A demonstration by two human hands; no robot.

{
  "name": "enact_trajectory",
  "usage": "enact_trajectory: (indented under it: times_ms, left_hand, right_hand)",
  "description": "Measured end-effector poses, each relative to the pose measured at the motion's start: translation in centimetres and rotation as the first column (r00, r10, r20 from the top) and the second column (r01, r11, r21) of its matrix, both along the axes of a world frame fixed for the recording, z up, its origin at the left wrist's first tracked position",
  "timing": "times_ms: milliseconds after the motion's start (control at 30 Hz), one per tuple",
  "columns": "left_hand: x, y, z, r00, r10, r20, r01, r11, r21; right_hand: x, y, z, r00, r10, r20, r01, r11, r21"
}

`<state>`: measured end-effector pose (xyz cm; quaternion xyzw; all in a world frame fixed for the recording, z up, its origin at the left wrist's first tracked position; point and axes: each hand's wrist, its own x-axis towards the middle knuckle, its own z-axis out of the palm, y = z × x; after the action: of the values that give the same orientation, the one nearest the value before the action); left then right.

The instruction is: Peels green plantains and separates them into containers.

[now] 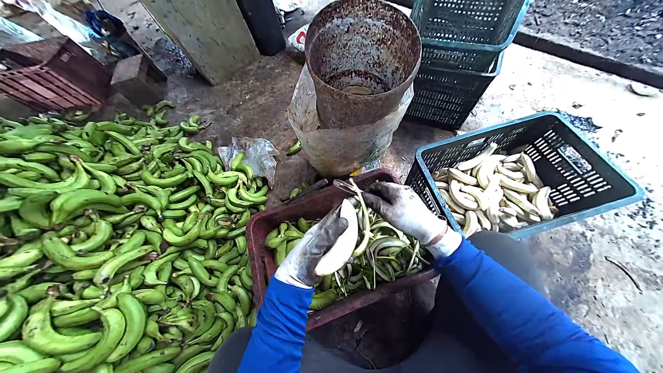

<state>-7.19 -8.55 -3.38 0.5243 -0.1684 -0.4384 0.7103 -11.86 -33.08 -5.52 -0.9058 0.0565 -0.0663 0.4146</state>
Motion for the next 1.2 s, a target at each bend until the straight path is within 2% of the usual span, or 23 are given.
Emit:
enact_trajectory:
  times_ms: [33,100,167,267,367,467,533,667,833,933,1000,1033,1100,1133,1200]
  left_hand:
    - [-0.1,-0.2,0.3,0.999,0.022,0.035,-0.023,0.999,0.027]
    - [-0.3,-0.6,0.6,0.984,0.166,0.068,-0.17,0.984,0.058]
    - [-0.1,-0.9,-0.1,0.937,0.349,-0.016,-0.349,0.937,0.018]
    - [0.5,-1.3,-0.6,0.804,0.553,-0.218,-0.573,0.819,-0.034]
    - [0.9,-1.2,-0.4,0.69,0.62,-0.374,-0.692,0.716,-0.09]
    - [1.0,-1.0,-0.4,0.659,0.653,-0.373,-0.734,0.666,-0.129]
    - [0.9,-0.9,-0.5,0.667,0.672,-0.322,-0.737,0.66,-0.149]
    - [0.8,-1.0,-0.7,0.667,0.673,-0.32,-0.735,0.666,-0.131]
    - [0.8,-0.9,-0.1,0.693,0.61,-0.383,-0.666,0.746,-0.017]
    - [0.4,-0.9,-0.2,0.769,0.533,-0.353,-0.569,0.822,0.002]
    - [-0.1,-0.8,-0.8,0.854,0.407,-0.323,-0.453,0.888,-0.078]
    - [-0.2,-0.6,-1.0,0.892,0.327,-0.311,-0.38,0.916,-0.128]
    - [-0.4,-0.2,-1.1,0.954,0.174,-0.245,-0.226,0.953,-0.202]
    - [-0.3,0.0,-1.0,0.973,0.111,-0.205,-0.157,0.961,-0.229]
    - [0.1,0.2,-0.6,0.984,0.07,-0.164,-0.112,0.958,-0.263]
  right_hand:
    - [-0.1,-0.1,0.0,0.999,-0.036,0.004,0.036,0.999,-0.002]
    - [-0.7,0.3,0.2,0.995,-0.093,0.041,0.093,0.996,0.003]
    - [-1.4,0.9,0.3,0.987,-0.127,0.095,0.126,0.992,0.014]
    - [-2.6,2.1,-0.5,0.968,-0.121,0.219,0.117,0.993,0.032]
    - [-3.0,3.1,-1.3,0.951,-0.044,0.305,0.05,0.999,-0.012]
    - [-3.0,3.8,-2.0,0.935,0.044,0.351,-0.015,0.996,-0.084]
    - [-2.9,4.1,-2.3,0.936,0.089,0.339,-0.053,0.992,-0.112]
    - [-2.7,4.3,-2.5,0.932,0.141,0.334,-0.102,0.986,-0.131]
    - [-2.7,3.6,-2.2,0.868,0.25,0.43,-0.144,0.954,-0.264]
    - [-2.4,3.0,-1.8,0.847,0.254,0.467,-0.144,0.955,-0.257]
    - [-2.0,2.3,-1.4,0.867,0.217,0.449,-0.141,0.97,-0.196]
    - [-1.8,1.8,-1.0,0.904,0.183,0.387,-0.134,0.979,-0.15]
    - [-1.3,0.7,-0.1,0.985,0.089,0.151,-0.084,0.996,-0.041]
    - [-1.0,0.0,0.0,0.999,0.038,0.036,-0.037,0.999,-0.008]
    - [-0.6,-1.1,-0.3,0.997,-0.055,-0.063,0.056,0.998,0.021]
